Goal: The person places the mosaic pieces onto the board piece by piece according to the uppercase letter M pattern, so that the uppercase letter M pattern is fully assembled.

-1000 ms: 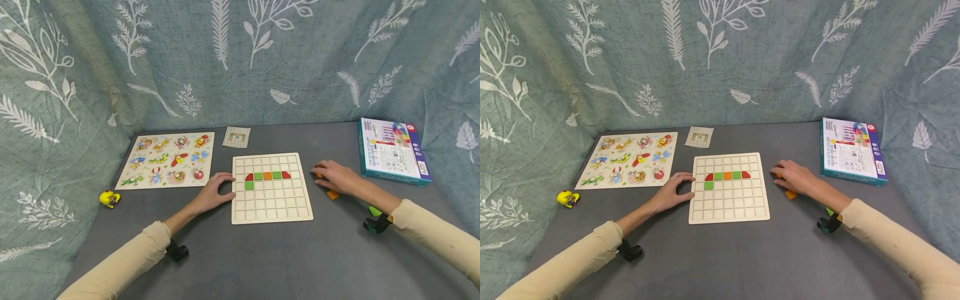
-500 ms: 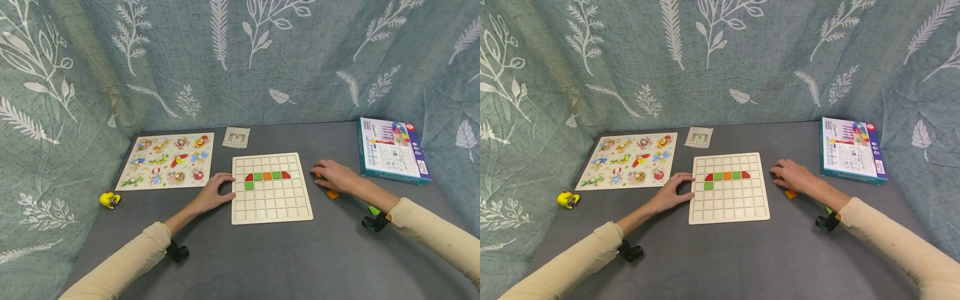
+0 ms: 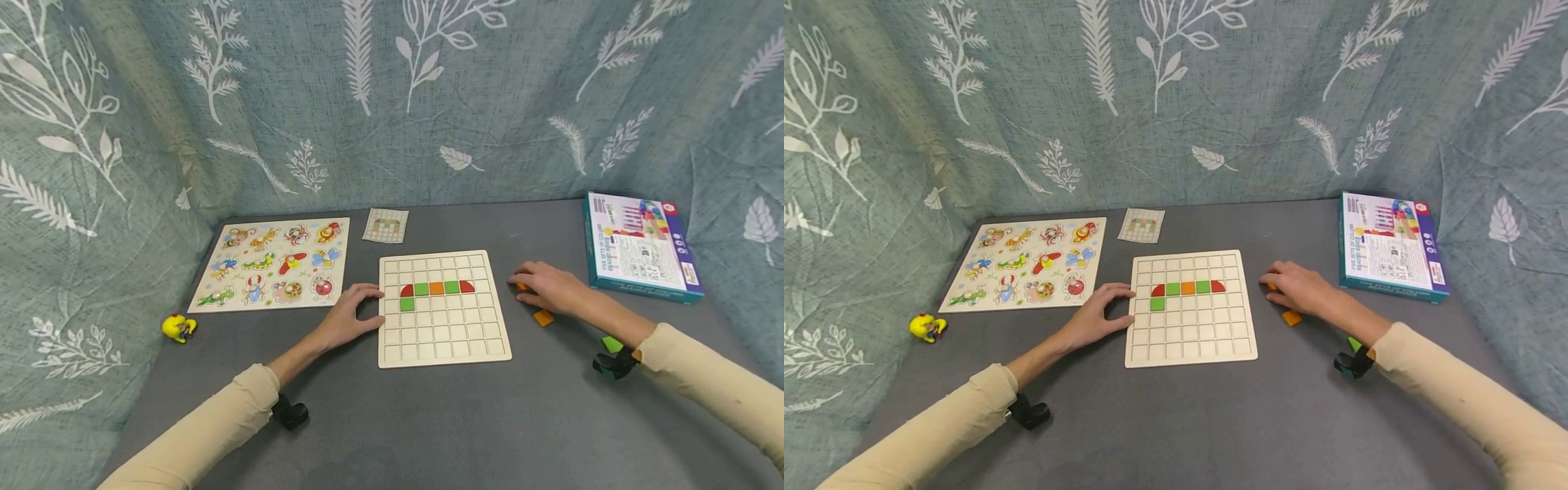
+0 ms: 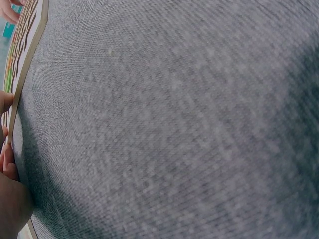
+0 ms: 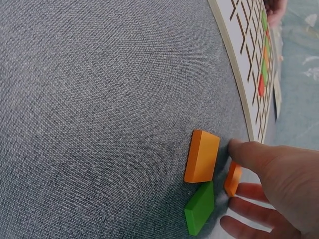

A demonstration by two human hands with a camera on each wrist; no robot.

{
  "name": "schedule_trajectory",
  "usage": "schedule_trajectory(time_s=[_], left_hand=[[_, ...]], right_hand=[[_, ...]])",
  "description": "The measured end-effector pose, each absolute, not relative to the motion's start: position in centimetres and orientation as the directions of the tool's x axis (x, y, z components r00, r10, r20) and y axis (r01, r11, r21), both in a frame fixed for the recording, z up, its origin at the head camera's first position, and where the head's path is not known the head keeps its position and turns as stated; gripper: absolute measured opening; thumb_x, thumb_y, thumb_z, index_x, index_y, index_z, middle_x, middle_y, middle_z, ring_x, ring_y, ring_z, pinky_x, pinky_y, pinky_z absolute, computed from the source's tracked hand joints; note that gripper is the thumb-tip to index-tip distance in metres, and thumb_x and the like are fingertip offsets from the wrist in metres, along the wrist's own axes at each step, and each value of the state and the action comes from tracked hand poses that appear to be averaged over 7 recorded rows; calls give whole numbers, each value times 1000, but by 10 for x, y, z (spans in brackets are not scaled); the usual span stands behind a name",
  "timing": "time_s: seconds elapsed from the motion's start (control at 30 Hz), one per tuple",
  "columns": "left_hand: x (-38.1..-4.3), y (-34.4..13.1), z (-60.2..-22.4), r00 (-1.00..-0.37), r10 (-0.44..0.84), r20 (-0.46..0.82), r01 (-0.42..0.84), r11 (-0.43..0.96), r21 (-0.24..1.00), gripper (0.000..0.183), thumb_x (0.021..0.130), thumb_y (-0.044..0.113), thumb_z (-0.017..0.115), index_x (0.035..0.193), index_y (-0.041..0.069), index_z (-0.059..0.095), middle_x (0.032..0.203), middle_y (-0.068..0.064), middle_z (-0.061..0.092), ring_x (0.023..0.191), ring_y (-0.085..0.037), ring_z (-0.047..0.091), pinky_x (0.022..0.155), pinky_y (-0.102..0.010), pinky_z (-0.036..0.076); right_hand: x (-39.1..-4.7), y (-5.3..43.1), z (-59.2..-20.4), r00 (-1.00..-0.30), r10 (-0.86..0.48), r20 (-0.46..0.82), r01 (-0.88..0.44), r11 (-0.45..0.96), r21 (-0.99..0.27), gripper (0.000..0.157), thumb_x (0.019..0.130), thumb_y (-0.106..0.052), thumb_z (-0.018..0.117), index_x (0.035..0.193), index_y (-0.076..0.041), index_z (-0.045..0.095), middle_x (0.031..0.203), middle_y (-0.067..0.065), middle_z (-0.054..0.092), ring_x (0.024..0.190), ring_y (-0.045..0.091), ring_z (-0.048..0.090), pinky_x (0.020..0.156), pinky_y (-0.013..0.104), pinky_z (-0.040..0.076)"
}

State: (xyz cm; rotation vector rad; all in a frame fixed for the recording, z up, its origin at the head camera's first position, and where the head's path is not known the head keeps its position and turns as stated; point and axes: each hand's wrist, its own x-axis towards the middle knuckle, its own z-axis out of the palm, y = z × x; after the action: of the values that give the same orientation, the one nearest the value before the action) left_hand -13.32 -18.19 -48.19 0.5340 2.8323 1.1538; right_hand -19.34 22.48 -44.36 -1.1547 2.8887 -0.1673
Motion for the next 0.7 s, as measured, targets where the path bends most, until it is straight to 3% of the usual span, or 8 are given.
schedule_trajectory(time_s=[0.7], left_hand=[[-134, -182, -482, -938, 331, 99, 306, 665, 681, 46, 86, 24, 73, 126, 6, 59, 140, -14, 48, 134, -31, 43, 113, -51, 33]], right_hand=[[-196, 230, -442, -731, -681, 35, -680, 725, -112, 31, 87, -1, 67, 118, -2, 67, 108, 16, 63, 92, 28, 61, 76, 43, 55]])
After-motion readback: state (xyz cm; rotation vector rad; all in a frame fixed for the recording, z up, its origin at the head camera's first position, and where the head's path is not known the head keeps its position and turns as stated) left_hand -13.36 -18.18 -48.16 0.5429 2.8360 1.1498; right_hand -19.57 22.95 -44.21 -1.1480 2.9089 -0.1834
